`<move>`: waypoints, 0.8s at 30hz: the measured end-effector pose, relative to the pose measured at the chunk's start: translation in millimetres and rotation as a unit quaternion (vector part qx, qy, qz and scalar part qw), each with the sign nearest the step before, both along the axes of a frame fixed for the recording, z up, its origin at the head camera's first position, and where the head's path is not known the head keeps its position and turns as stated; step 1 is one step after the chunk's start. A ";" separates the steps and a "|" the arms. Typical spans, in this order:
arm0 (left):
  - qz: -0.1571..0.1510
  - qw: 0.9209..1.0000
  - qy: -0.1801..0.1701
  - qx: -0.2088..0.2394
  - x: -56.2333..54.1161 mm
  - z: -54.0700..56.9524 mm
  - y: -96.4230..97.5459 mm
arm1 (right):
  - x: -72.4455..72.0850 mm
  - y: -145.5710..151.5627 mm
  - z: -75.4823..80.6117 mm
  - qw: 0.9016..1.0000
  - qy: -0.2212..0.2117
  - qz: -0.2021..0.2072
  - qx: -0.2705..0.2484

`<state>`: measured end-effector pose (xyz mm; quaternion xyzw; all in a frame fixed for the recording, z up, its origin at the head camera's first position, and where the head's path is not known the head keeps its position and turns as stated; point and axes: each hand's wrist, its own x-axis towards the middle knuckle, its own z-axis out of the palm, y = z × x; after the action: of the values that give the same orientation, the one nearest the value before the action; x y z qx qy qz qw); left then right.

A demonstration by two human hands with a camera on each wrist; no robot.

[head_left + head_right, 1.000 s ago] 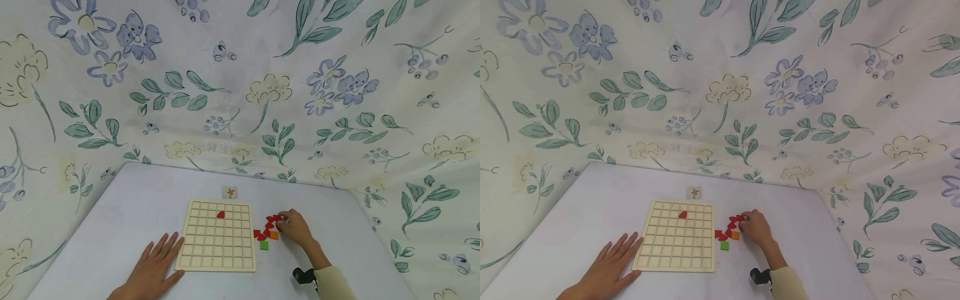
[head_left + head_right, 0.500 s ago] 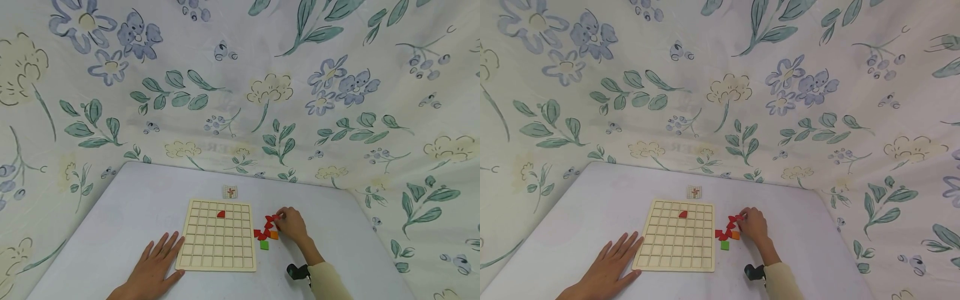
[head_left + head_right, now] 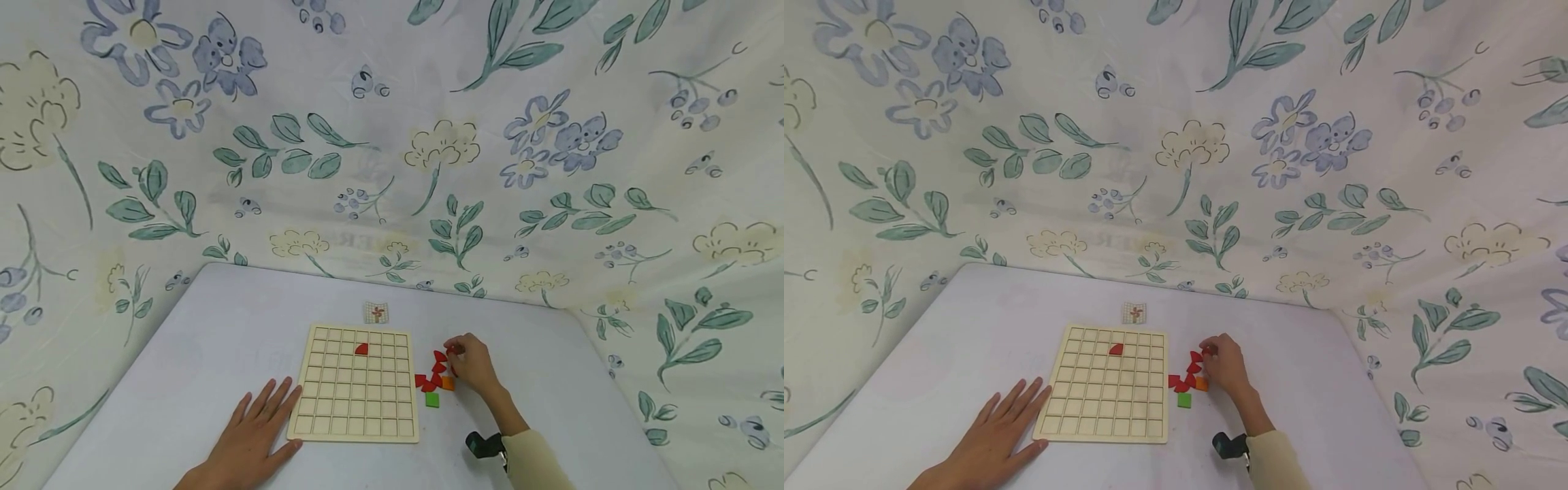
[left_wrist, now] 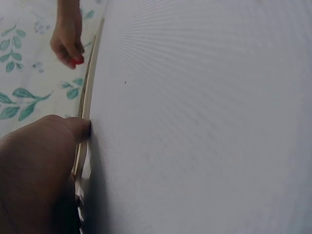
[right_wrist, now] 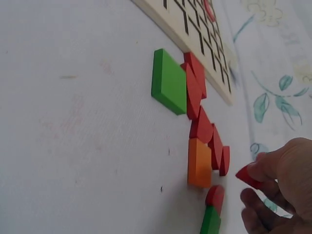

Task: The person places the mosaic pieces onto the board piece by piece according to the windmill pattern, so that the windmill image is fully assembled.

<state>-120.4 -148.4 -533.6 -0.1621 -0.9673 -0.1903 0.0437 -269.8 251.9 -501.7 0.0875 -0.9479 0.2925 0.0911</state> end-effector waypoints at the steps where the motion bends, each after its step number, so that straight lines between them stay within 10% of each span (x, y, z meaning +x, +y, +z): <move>1: -0.001 1.000 0.000 0.000 -0.1 -0.2 0.1 | 0.0 -1.5 0.3 1.000 0.001 0.002 -0.009; 24: 0.001 1.000 -0.008 0.001 1.5 2.9 0.8 | -6.4 -75.1 8.7 0.986 -0.023 0.144 -0.075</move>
<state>-118.9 -147.5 -530.7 -0.1590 -0.9676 -0.1929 0.0363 -276.2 176.9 -493.0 0.2090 -0.9026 0.3749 0.0326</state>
